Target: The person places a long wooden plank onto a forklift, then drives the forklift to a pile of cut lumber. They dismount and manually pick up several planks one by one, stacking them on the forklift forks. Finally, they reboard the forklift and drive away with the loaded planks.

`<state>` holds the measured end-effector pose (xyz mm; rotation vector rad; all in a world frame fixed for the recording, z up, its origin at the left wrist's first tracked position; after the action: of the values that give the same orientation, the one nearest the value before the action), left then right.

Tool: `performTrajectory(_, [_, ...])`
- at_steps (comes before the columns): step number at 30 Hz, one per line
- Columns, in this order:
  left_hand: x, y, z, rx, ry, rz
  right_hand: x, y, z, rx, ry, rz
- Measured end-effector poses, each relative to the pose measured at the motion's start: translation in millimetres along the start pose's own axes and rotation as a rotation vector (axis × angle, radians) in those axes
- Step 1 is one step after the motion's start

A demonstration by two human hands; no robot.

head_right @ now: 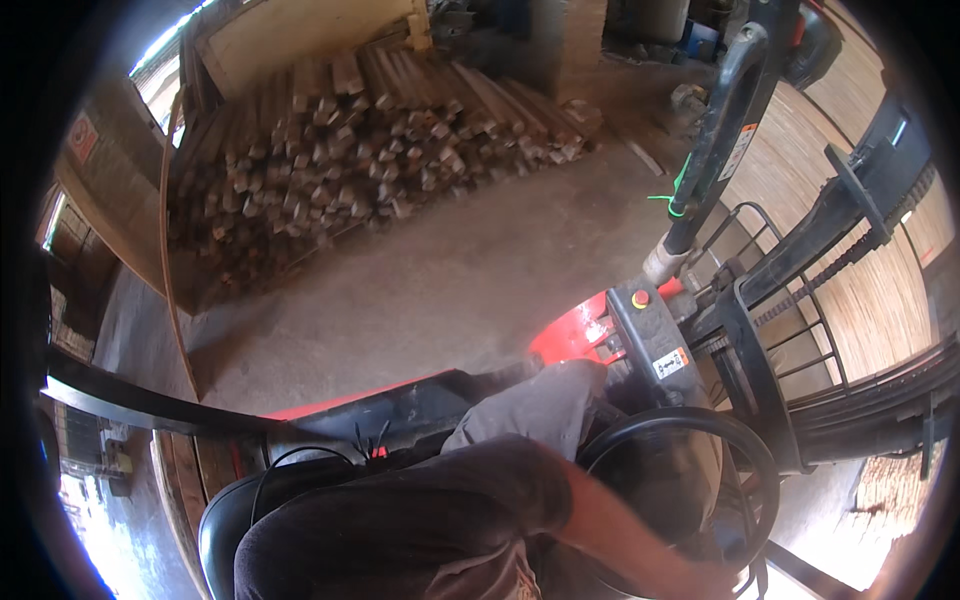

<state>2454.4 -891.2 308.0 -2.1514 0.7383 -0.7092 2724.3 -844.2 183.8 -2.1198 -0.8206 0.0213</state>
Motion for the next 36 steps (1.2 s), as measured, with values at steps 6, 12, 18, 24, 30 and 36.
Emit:
performTrajectory(6, [-93,16,-184,0.683,0.023,-0.434,-38,-34,-55,-0.247,0.070,0.241])
performTrajectory(12, [-99,189,-233,0.708,0.057,-0.768,-49,-56,-81,-0.294,-0.059,0.433])
performTrajectory(18, [-182,143,-203,1.015,0.180,-0.940,-25,-101,-68,-0.308,-0.080,0.455])
performTrajectory(24, [-230,104,-179,0.676,-0.224,-1.026,12,-144,-20,-0.404,-0.220,0.506])
performTrajectory(30, [-135,166,-150,0.877,-0.362,-1.200,71,-161,-38,-0.299,-0.344,0.351])
performTrajectory(36, [-267,154,-153,0.966,0.057,-1.002,102,-184,-18,-0.187,-0.182,0.244])
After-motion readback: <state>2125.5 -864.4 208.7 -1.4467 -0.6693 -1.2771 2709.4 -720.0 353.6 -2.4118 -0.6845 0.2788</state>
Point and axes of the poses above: each hand's wrist, its own y-axis away from the middle knuckle, its own z-axis out of the palm, x = y × z, the point moved 1 cm from there along -y, towards the middle knuckle, and after that the axes turned 3 degrees about x, right-handed, at the moved point
